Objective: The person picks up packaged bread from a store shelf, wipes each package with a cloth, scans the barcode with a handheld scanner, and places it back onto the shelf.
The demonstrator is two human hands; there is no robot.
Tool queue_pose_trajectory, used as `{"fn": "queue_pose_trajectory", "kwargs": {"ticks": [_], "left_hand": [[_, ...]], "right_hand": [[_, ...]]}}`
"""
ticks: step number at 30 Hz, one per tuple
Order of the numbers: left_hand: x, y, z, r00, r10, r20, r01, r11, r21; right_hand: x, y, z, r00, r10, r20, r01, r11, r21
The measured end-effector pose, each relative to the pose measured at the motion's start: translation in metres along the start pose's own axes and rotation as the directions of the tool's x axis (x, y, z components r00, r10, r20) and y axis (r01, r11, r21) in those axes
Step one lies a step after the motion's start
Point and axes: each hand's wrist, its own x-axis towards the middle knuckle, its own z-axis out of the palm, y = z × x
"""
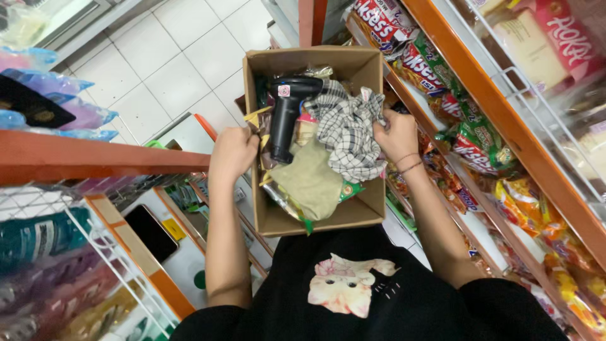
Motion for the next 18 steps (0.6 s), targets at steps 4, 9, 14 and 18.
{"fn": "queue_pose_trajectory", "kwargs": {"ticks": [4,9,14,18], "left_hand": [[0.031,-0.022,0.009,0.998,0.019,0.052,-0.019,1.000,-0.012],[0.067,-0.041,0.016,0.993,0.092,0.078,-0.090,0.996,-0.019],[0.087,-0.053,0.016,0.992,0.068,0.106,-0.066,0.997,-0.026],[0.099,-0.054,0.014,0.994,0.032,0.107,-0.029,0.999,-0.027]], "right_hand": [[0.014,0.004,0.020,0.999,0.021,-0.038,-0.022,0.999,-0.042],[0.029,0.005,0.032,0.997,0.047,-0.062,-0.051,0.996,-0.073],[0.046,-0.001,0.037,0.996,0.058,-0.064,-0.061,0.997,-0.040],[0.057,-0.005,0.044,0.994,0.074,-0.075,-0.080,0.994,-0.077]]}}
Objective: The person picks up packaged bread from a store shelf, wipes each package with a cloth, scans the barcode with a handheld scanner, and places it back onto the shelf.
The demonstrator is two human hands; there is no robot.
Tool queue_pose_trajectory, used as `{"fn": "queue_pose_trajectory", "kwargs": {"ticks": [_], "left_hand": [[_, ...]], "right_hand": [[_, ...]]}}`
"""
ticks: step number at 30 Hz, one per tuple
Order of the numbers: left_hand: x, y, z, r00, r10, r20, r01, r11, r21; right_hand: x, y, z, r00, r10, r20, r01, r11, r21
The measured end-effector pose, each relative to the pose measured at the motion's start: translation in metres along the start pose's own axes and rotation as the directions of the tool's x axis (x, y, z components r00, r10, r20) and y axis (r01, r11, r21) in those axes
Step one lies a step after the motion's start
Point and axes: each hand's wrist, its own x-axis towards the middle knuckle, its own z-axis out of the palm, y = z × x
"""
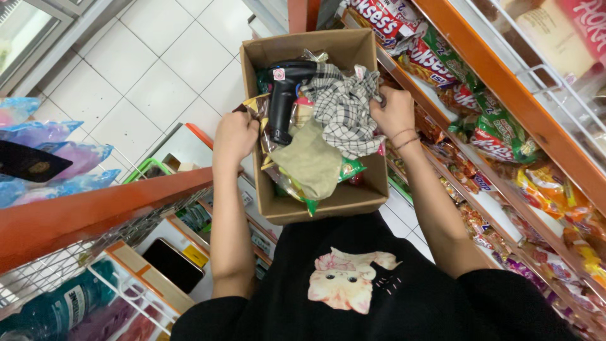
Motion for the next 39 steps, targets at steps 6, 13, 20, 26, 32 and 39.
{"fn": "queue_pose_trajectory", "kwargs": {"ticks": [6,13,20,26,32,39], "left_hand": [[0.006,0.003,-0.014,0.999,0.038,0.027,-0.040,0.996,0.078],[-0.011,0.000,-0.029,0.997,-0.071,-0.022,0.072,0.996,0.047],[-0.023,-0.025,-0.039,0.969,-0.194,-0.151,0.193,0.981,-0.026],[-0.011,-0.031,-0.029,0.946,-0.205,-0.250,0.209,0.978,-0.011],[-0.021,-0.020,-0.009,0.841,-0.254,-0.478,0.236,0.967,-0.100],[-0.020,0.024,-0.003,0.836,-0.073,-0.543,0.215,0.955,0.203]], "right_hand": [[0.007,0.000,0.004,1.000,0.013,-0.011,-0.013,1.000,0.017],[0.027,-0.020,0.018,0.998,-0.063,0.029,0.062,0.998,0.014],[0.065,-0.049,0.045,0.980,-0.163,0.116,0.164,0.986,0.004],[0.083,-0.048,0.056,0.978,-0.176,0.116,0.177,0.984,-0.004],[0.077,-0.051,0.048,0.986,-0.124,0.109,0.124,0.992,0.005],[0.073,-0.060,0.051,0.983,-0.181,0.017,0.180,0.982,0.058]]}}
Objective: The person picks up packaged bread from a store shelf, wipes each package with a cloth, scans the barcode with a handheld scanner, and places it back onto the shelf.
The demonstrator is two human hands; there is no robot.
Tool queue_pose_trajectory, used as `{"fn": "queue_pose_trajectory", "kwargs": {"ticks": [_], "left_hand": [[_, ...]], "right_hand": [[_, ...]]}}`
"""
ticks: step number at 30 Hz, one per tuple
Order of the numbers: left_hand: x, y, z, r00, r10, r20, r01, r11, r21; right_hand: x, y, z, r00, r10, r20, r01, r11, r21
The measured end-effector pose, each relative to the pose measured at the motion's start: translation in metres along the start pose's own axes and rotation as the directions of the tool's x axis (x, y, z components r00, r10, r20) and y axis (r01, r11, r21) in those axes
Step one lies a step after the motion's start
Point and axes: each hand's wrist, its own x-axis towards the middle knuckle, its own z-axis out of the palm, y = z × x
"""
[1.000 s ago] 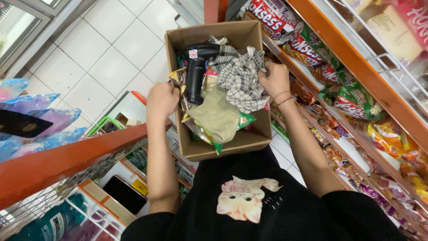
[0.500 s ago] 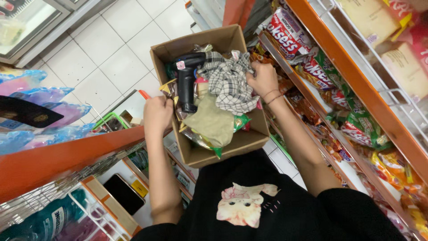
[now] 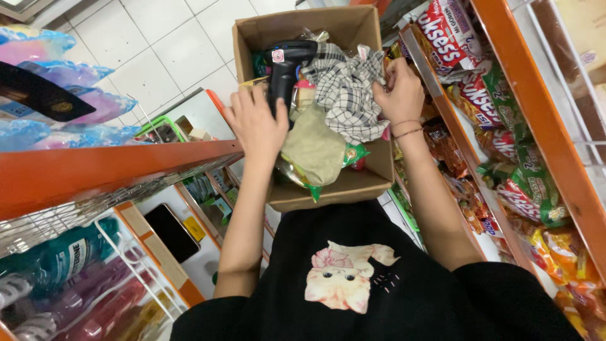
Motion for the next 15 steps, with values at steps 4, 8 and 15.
{"fn": "queue_pose_trajectory", "kwargs": {"ticks": [4,8,15], "left_hand": [[0.010,0.020,0.000,0.998,0.020,0.055,-0.024,0.997,0.074],[0.015,0.018,0.003,0.991,0.076,0.108,-0.081,0.996,0.046],[0.013,0.025,0.002,0.981,0.169,0.092,-0.166,0.985,-0.041]], "right_hand": [[-0.008,-0.023,-0.015,0.996,-0.091,0.011,0.090,0.992,0.087],[-0.023,-0.066,-0.058,0.888,-0.430,0.161,0.403,0.898,0.178],[-0.031,-0.057,-0.036,0.926,-0.309,0.219,0.297,0.951,0.088]]}}
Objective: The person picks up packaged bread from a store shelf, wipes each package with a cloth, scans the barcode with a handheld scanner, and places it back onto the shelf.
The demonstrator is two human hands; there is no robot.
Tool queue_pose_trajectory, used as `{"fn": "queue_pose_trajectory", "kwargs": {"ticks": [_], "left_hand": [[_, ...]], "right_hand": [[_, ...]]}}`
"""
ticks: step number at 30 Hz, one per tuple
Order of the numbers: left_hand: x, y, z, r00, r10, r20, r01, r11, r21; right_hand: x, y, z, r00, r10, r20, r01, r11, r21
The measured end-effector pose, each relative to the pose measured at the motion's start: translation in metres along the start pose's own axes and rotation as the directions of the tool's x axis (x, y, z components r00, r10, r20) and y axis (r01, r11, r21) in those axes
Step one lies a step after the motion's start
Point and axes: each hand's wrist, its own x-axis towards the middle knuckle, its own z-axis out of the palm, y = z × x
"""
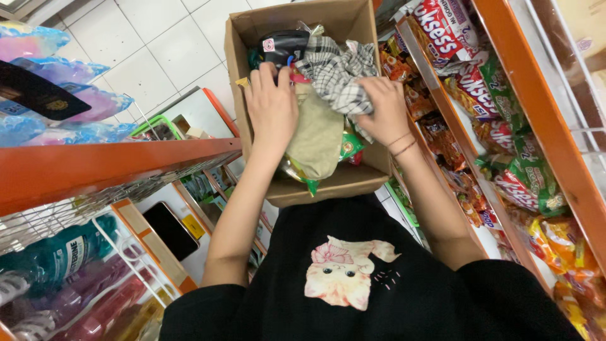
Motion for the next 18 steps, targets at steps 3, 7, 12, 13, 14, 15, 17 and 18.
{"fn": "queue_pose_trajectory", "kwargs": {"ticks": [3,7,12,13,14,15,17,18], "left_hand": [[-0.014,0.007,-0.017,0.901,0.143,0.409,0.024,0.926,-0.376],[-0.041,0.026,-0.031,0.848,0.364,0.385,-0.205,0.896,-0.395],[-0.055,0.014,-0.016,0.887,0.345,0.306,-0.211,0.894,-0.396],[-0.059,0.008,-0.011,0.907,0.314,0.279,-0.141,0.853,-0.503],[-0.064,0.002,-0.006,0.926,0.278,0.256,-0.072,0.794,-0.603],[-0.065,-0.004,-0.001,0.941,0.243,0.234,-0.013,0.719,-0.695],[-0.067,-0.013,0.010,0.950,-0.058,0.308,0.309,0.340,-0.888],[-0.067,-0.018,0.013,0.903,-0.187,0.387,0.408,0.089,-0.909]], "right_hand": [[-0.008,0.029,0.016,0.963,0.226,-0.147,-0.173,0.937,0.303],[-0.021,0.053,0.033,0.895,0.350,-0.275,-0.147,0.816,0.560],[-0.017,0.068,0.050,0.787,0.410,-0.460,-0.042,0.780,0.624],[-0.013,0.065,0.050,0.797,0.374,-0.475,-0.018,0.800,0.599],[-0.009,0.058,0.048,0.805,0.337,-0.489,0.006,0.819,0.574],[-0.006,0.051,0.044,0.849,0.276,-0.451,-0.012,0.863,0.504],[0.001,0.035,0.036,0.922,0.160,-0.352,-0.029,0.936,0.351],[0.008,0.027,0.037,0.931,0.127,-0.342,-0.024,0.957,0.291]]}}
